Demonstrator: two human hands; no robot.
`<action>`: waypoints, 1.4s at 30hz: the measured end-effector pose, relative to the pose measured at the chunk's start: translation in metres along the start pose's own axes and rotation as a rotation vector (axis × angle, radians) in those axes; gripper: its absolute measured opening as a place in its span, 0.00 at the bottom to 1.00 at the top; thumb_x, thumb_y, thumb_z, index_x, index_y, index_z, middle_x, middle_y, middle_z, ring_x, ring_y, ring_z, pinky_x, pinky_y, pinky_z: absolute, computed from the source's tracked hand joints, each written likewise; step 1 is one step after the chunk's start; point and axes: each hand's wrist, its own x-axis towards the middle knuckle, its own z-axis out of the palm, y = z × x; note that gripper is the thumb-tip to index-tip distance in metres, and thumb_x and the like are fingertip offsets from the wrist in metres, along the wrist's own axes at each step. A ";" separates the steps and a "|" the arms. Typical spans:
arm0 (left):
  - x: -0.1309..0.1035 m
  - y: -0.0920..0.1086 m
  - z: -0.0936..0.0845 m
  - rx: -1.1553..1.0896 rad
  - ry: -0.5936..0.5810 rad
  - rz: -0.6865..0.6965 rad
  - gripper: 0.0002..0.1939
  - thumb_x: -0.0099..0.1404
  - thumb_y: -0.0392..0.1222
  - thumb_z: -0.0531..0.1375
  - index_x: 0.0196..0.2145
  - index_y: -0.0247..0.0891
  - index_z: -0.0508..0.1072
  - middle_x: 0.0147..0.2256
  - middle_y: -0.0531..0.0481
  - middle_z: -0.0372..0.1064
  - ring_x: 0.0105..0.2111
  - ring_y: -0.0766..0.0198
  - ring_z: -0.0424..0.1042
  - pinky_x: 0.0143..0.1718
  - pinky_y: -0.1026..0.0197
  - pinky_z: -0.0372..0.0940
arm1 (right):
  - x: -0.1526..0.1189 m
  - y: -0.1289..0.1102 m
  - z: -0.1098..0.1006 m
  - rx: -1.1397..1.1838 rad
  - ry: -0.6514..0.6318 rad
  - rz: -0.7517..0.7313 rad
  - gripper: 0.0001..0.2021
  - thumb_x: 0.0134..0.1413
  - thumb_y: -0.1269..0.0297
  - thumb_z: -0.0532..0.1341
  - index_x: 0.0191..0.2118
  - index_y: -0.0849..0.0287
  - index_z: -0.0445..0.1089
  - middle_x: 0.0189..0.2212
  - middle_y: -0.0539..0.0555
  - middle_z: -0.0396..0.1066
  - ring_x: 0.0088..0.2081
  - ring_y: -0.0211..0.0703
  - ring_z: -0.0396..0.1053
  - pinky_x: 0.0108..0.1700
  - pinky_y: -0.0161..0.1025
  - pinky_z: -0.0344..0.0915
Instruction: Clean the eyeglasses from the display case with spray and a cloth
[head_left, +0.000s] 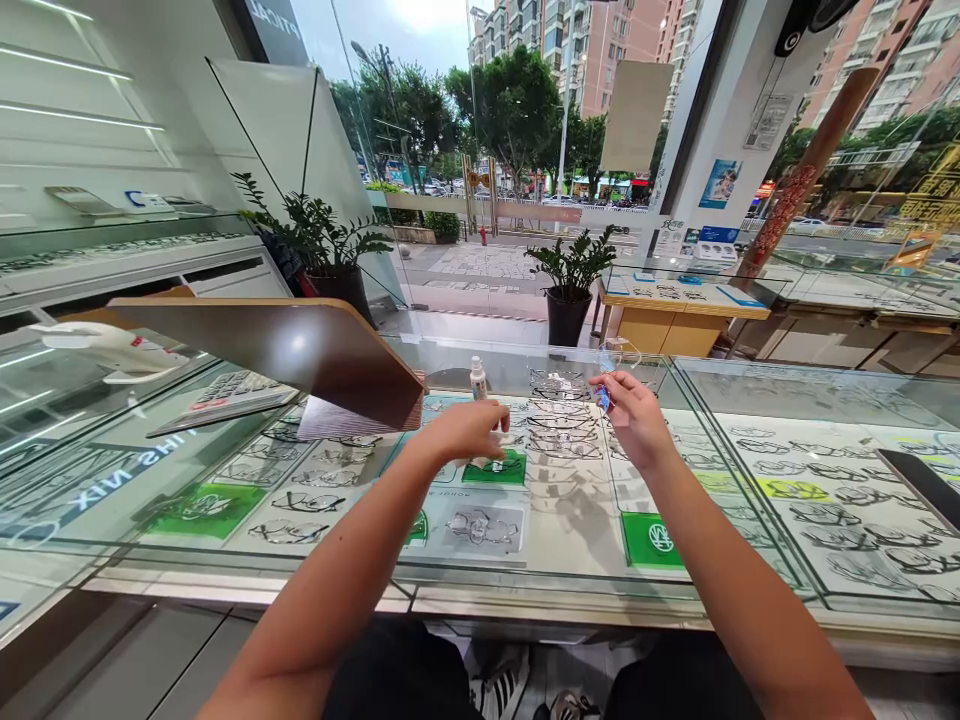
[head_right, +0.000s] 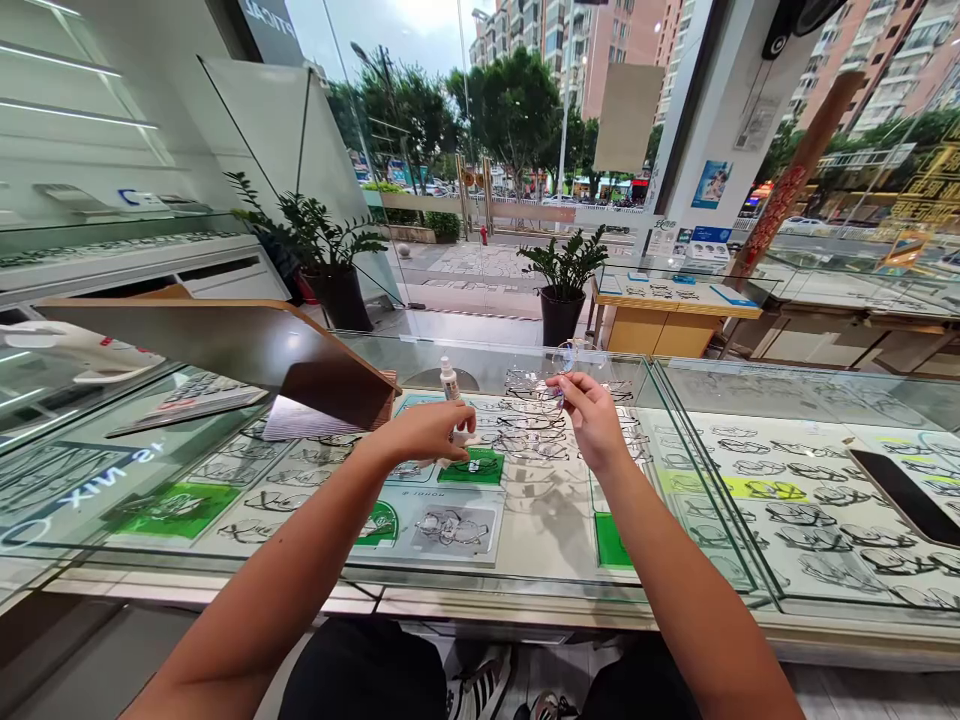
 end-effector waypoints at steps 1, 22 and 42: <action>0.003 -0.006 0.002 0.010 -0.046 -0.031 0.12 0.49 0.42 0.72 0.33 0.47 0.77 0.35 0.50 0.78 0.32 0.54 0.74 0.31 0.58 0.59 | 0.000 0.000 0.000 -0.005 -0.002 -0.003 0.12 0.50 0.53 0.76 0.35 0.52 0.79 0.40 0.53 0.80 0.41 0.45 0.69 0.42 0.43 0.65; 0.017 0.041 -0.071 -1.006 0.124 0.130 0.27 0.56 0.59 0.75 0.42 0.35 0.77 0.32 0.49 0.76 0.29 0.65 0.71 0.31 0.63 0.62 | 0.019 -0.102 0.005 -0.374 -0.174 -0.230 0.11 0.52 0.54 0.75 0.33 0.53 0.79 0.36 0.53 0.83 0.38 0.42 0.72 0.41 0.41 0.65; 0.021 0.108 -0.100 -1.305 0.316 0.221 0.19 0.62 0.49 0.73 0.40 0.38 0.70 0.31 0.51 0.77 0.26 0.66 0.74 0.26 0.65 0.67 | 0.035 -0.096 0.069 -0.071 -0.278 -0.226 0.10 0.52 0.53 0.77 0.36 0.50 0.82 0.39 0.50 0.82 0.43 0.42 0.75 0.52 0.43 0.71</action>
